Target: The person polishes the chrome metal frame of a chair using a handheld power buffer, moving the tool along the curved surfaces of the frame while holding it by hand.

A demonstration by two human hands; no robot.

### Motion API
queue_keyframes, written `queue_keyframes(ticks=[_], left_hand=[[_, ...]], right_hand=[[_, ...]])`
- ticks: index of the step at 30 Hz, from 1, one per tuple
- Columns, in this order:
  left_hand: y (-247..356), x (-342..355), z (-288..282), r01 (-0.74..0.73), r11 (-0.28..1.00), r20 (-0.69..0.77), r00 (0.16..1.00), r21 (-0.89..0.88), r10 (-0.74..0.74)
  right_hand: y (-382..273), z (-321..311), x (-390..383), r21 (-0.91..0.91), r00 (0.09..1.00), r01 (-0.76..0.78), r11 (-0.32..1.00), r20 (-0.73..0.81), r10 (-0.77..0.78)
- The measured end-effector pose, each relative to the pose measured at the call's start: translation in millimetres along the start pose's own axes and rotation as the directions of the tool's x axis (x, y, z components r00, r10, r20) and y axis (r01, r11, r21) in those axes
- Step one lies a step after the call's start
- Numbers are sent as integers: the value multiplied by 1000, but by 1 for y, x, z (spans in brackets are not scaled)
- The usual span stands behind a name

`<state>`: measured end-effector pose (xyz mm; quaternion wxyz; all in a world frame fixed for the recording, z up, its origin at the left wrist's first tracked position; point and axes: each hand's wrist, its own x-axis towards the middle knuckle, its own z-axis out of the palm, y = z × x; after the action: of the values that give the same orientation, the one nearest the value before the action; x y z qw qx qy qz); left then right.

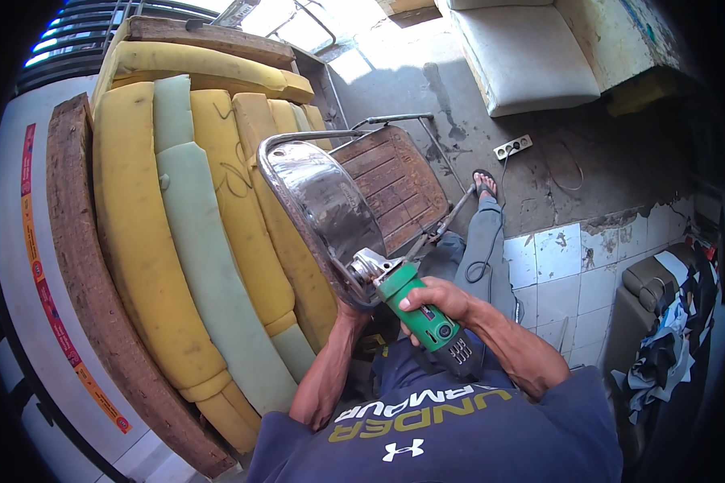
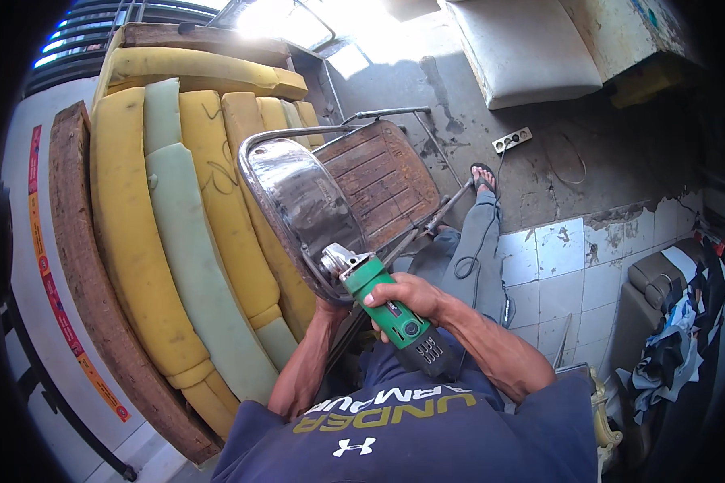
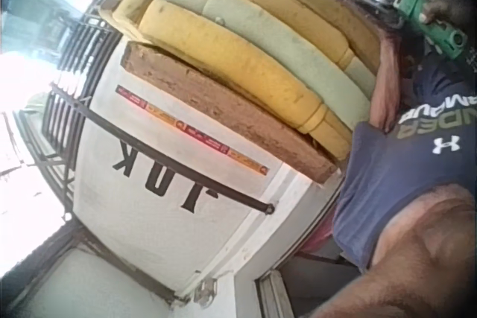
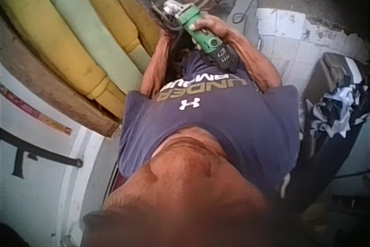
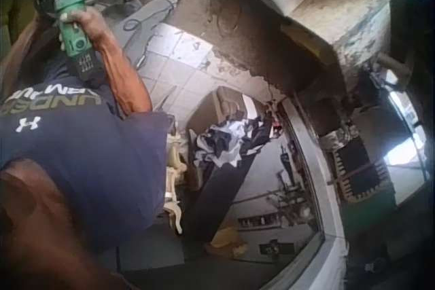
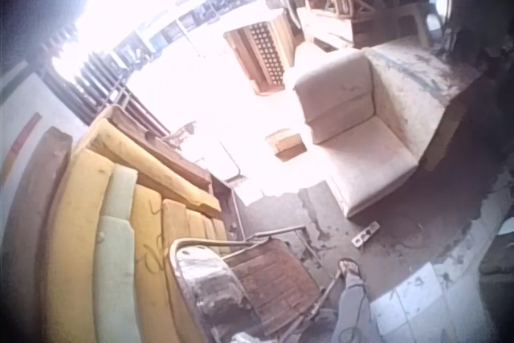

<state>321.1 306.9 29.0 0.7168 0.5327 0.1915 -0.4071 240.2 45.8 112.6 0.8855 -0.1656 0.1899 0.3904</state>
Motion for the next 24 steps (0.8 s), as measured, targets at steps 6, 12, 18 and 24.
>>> queue_keyframes(ticks=[6, 12, 18, 24], left_hand=[[3, -5, -5, 166, 976, 171, 975, -141, -142], [-15, 6, -46, 214, 974, 172, 965, -80, -198], [-1, 5, -24, 118, 992, 195, 975, -52, -106], [14, -5, 38, -105, 993, -4, 994, 49, 105]], right_hand=[[34, -3, -10, -24, 998, 27, 999, -53, -28], [56, -1, -16, -179, 985, 67, 982, -144, -93], [58, 8, -14, -338, 952, 159, 927, -197, -235], [13, 30, -9, -363, 942, 191, 912, -194, -274]])
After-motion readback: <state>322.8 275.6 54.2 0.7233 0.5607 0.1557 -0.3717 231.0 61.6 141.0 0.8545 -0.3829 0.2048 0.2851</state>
